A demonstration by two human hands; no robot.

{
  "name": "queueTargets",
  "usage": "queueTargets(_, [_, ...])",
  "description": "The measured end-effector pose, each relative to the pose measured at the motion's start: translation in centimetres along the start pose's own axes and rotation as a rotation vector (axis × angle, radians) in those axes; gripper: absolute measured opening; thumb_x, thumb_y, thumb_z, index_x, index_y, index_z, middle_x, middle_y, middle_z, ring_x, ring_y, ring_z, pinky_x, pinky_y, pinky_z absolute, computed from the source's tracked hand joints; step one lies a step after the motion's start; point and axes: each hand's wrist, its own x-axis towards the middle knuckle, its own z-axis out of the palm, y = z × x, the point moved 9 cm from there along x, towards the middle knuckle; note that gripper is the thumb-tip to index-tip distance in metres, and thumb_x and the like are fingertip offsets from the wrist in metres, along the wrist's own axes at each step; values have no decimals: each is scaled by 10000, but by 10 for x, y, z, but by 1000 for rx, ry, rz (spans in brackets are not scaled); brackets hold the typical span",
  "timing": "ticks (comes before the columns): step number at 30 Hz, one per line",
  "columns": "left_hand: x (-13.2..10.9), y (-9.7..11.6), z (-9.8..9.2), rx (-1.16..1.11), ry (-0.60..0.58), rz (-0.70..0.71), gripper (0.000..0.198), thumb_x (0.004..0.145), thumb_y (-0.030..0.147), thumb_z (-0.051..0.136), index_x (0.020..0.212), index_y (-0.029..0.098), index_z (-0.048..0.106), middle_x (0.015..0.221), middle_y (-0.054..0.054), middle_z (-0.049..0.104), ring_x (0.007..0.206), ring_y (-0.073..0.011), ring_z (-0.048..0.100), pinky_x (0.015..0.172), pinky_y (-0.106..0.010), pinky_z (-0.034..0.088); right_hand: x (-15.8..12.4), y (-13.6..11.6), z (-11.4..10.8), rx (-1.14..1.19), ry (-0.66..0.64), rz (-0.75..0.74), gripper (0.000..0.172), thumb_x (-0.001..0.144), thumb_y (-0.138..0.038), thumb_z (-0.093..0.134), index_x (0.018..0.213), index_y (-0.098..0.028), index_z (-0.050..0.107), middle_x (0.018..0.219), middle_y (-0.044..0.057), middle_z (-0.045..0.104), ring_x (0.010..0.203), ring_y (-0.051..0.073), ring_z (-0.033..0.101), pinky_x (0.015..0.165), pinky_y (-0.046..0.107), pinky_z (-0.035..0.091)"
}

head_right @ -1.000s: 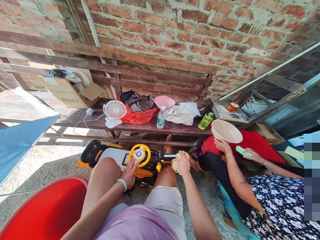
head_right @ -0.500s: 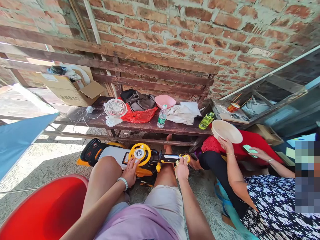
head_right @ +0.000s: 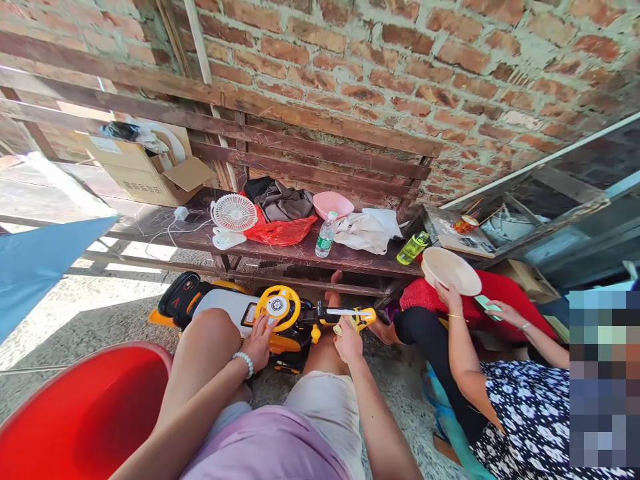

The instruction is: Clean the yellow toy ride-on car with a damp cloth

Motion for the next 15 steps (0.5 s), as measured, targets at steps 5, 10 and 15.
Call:
queueTargets(5, [0, 0, 1, -5, 5, 13, 949, 809, -23, 590, 1725, 129, 397, 1861, -213, 199, 1738, -384, 101, 1347, -590, 357, -7, -24, 11, -60, -112, -53, 270, 884, -104, 626, 1080, -276, 693, 1734, -3, 511, 1162, 212, 729, 893, 300, 547])
queueTargets(10, [-4, -2, -4, -2, -26, 31, 930, 845, -21, 552, 1739, 180, 391, 1872, -163, 192, 1740, -359, 116, 1341, -579, 374, -5, 42, -5, -149, -119, 96, 416, 889, -75, 595, 1240, -265, 716, 1813, 58, 389, 1216, 222, 738, 925, 328, 573])
queueTargets(15, [-6, -1, -7, 20, -42, 26, 940, 852, -32, 515, 1753, 193, 364, 1879, -142, 180, 1745, -332, 111, 1340, -555, 381, -4, 76, -3, -166, -141, 180, 485, 883, -71, 568, 1293, -279, 722, 1859, 60, 280, 1214, 236, 763, 924, 352, 597])
